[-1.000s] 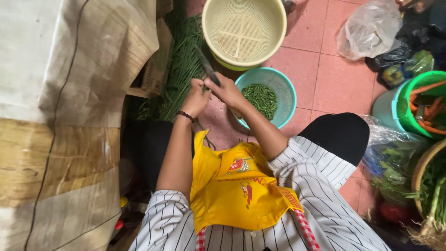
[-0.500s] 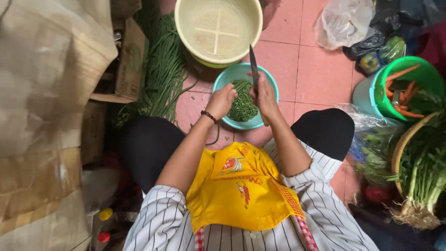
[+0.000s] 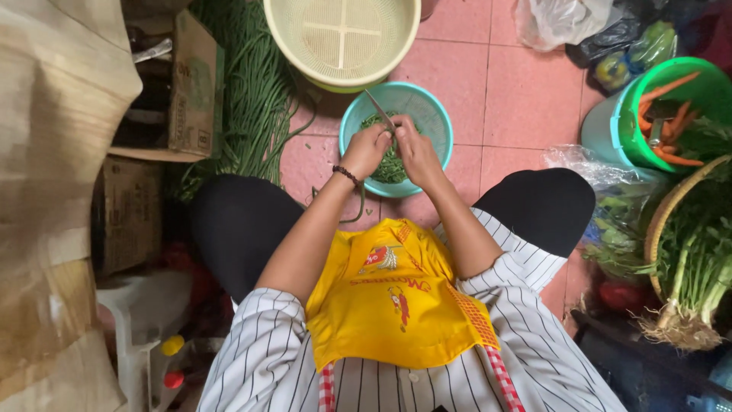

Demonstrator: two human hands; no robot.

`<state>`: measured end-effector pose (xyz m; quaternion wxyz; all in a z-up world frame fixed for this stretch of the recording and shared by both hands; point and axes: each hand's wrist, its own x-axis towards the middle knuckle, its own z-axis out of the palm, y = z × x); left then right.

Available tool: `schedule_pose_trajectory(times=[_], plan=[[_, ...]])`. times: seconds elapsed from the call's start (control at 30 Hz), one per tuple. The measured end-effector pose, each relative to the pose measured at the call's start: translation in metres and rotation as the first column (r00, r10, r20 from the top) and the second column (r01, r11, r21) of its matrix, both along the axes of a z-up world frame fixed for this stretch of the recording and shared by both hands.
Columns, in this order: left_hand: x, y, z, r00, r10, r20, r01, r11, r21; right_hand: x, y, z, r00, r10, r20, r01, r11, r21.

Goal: Cutting yardlong beans into small pieces using a knife and placing them into a bowl.

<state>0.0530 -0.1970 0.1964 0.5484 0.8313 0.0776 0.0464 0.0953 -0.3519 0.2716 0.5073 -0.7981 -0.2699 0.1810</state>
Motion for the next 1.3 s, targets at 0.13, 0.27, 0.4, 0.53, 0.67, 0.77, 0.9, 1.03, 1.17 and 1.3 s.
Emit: schedule_pose_trajectory(times=[0.13,0.27,0.4,0.53,0.67,0.77,0.9,1.03,1.17,1.3], plan=[[0.0,-0.012,-0.019,1.0,0.028,-0.006,-0.026,0.981,0.19,0.0,0.003,-0.015,0.992,-0.08,0.097,0.087,0.993,-0.077],[0.0,-0.014,-0.016,1.0,-0.002,0.013,0.0,0.978,0.209,-0.001,0.005,-0.018,0.984,-0.133,0.118,0.142,0.987,-0.074],[-0.002,-0.02,-0.008,0.994,-0.027,-0.105,0.049,0.975,0.217,0.003,0.003,-0.035,0.981,-0.144,0.128,0.16,0.98,-0.118],[-0.013,-0.028,0.007,0.989,-0.144,0.008,0.143,0.985,0.1,0.023,-0.012,-0.103,0.991,-0.114,0.073,0.123,0.983,-0.14],[0.001,-0.011,-0.042,0.992,-0.017,-0.121,0.02,1.0,0.02,0.014,0.006,0.005,0.919,-0.24,-0.312,0.177,0.96,-0.216],[0.003,0.004,-0.039,0.999,0.023,0.034,-0.023,1.0,-0.004,0.016,0.003,0.006,0.94,-0.201,-0.274,0.145,0.966,-0.212],[0.0,0.005,0.009,0.979,-0.15,-0.139,0.083,0.913,-0.399,0.029,-0.003,-0.022,0.975,-0.059,-0.216,0.088,0.988,0.125],[-0.003,0.008,-0.005,0.966,-0.258,-0.006,0.241,0.909,-0.339,0.039,-0.009,-0.017,0.942,-0.182,-0.283,0.218,0.971,0.102],[0.004,0.006,-0.014,0.994,-0.111,0.013,0.111,0.981,-0.156,0.031,-0.004,-0.009,0.973,-0.173,-0.153,0.187,0.979,0.081],[0.005,0.015,-0.007,0.999,0.02,-0.032,-0.018,0.998,0.053,0.013,0.007,0.015,0.979,-0.188,-0.082,0.193,0.98,0.049]])
